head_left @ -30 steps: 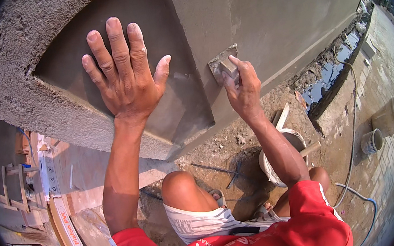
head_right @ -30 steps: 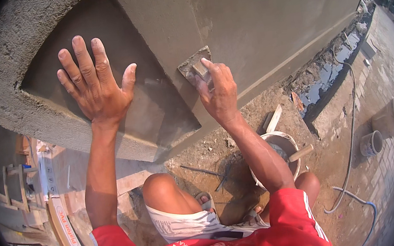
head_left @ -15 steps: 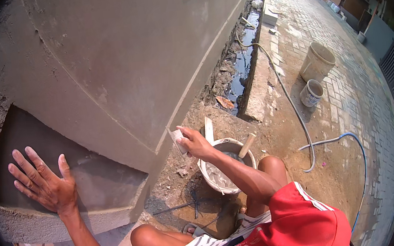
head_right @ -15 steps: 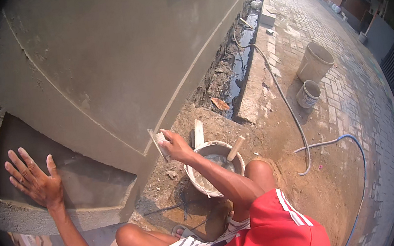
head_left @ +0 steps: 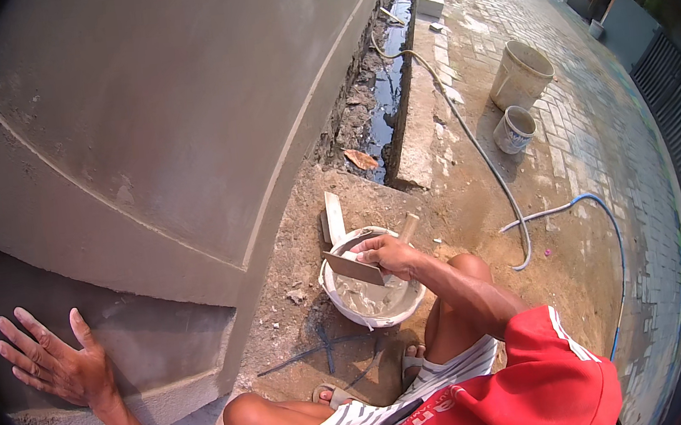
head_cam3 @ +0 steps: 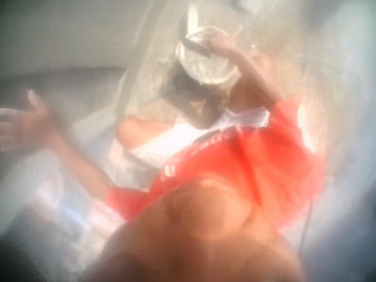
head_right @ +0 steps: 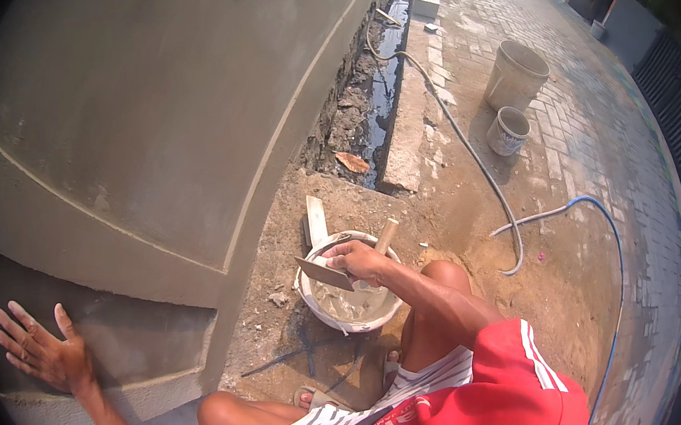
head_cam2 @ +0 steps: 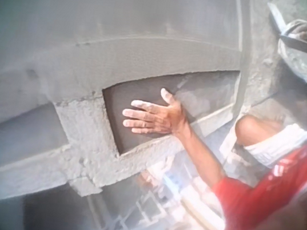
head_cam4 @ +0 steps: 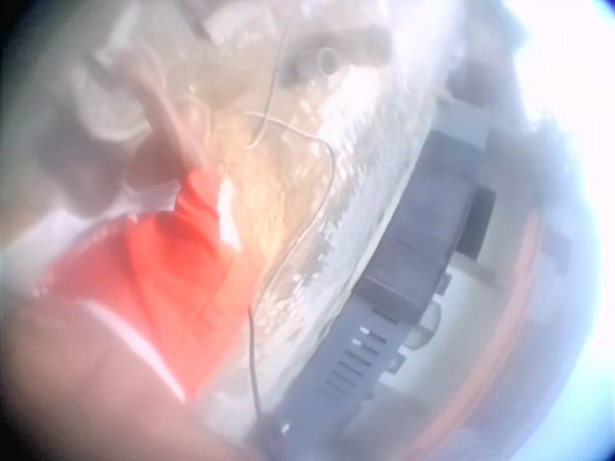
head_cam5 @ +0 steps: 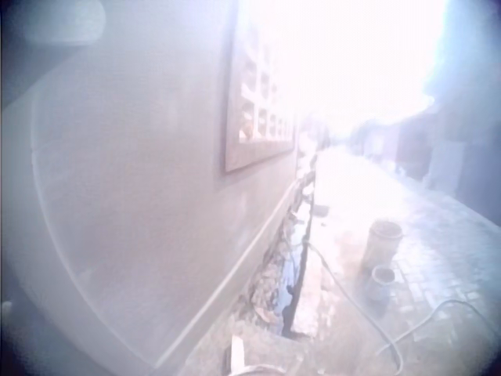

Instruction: The person smooths wet cement on a wall using a trowel, repeatedly scraping and leveling the surface around a recessed rectangular section. The person occasionally dips the trowel into a bucket of water to clean it.

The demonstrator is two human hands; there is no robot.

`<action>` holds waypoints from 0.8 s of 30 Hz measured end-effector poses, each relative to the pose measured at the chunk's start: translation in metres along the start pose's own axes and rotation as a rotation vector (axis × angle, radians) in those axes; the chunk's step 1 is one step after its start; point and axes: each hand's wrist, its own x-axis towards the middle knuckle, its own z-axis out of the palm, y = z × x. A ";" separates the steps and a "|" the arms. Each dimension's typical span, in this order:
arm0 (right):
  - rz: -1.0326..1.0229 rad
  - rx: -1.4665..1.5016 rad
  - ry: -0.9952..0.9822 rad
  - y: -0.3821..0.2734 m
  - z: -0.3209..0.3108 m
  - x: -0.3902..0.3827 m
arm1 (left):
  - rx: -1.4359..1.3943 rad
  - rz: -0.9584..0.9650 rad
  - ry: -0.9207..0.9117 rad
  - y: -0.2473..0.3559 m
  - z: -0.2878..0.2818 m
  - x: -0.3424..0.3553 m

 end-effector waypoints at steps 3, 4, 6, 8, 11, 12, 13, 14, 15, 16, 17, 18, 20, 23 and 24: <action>0.018 0.002 0.012 0.013 -0.007 -0.008 | 0.003 -0.003 -0.005 0.003 -0.001 0.001; 0.031 0.044 0.032 0.019 -0.007 -0.009 | 0.011 -0.008 -0.057 0.004 -0.001 0.000; 0.025 0.002 0.033 0.025 -0.013 -0.013 | 0.020 -0.025 -0.156 0.003 -0.003 -0.005; 0.029 0.051 0.041 0.031 -0.013 -0.014 | 0.035 -0.037 -0.244 0.001 -0.004 -0.009; 0.035 0.041 0.037 0.035 -0.010 -0.013 | 0.061 -0.039 -0.267 0.000 -0.005 -0.004; 0.040 0.057 0.044 0.034 -0.009 -0.014 | 0.068 -0.037 -0.258 0.000 -0.005 -0.002; 0.038 0.057 0.048 0.035 -0.011 -0.012 | 0.071 -0.038 -0.259 0.000 -0.005 -0.002; 0.041 0.060 0.051 0.036 -0.011 -0.012 | 0.075 -0.033 -0.264 0.000 -0.005 -0.003; 0.050 0.061 0.056 0.037 -0.010 -0.011 | 0.080 -0.029 -0.270 0.000 -0.005 -0.004; 0.058 0.062 0.061 0.037 -0.010 -0.010 | 0.069 -0.034 -0.276 0.000 -0.005 -0.004; 0.071 0.064 0.063 0.037 -0.009 -0.009 | 0.061 -0.036 -0.286 0.001 -0.006 -0.004; 0.068 0.059 0.059 0.037 -0.008 -0.007 | 0.052 -0.038 -0.295 0.001 -0.007 -0.003; 0.068 0.048 0.055 0.037 -0.006 -0.007 | 0.067 -0.031 -0.301 0.001 -0.008 -0.003; 0.064 0.040 0.046 0.043 -0.009 -0.003 | 0.089 -0.016 -0.292 0.003 -0.010 -0.004; 0.056 0.054 0.052 0.046 -0.010 -0.002 | 0.095 -0.009 -0.285 0.006 -0.010 -0.003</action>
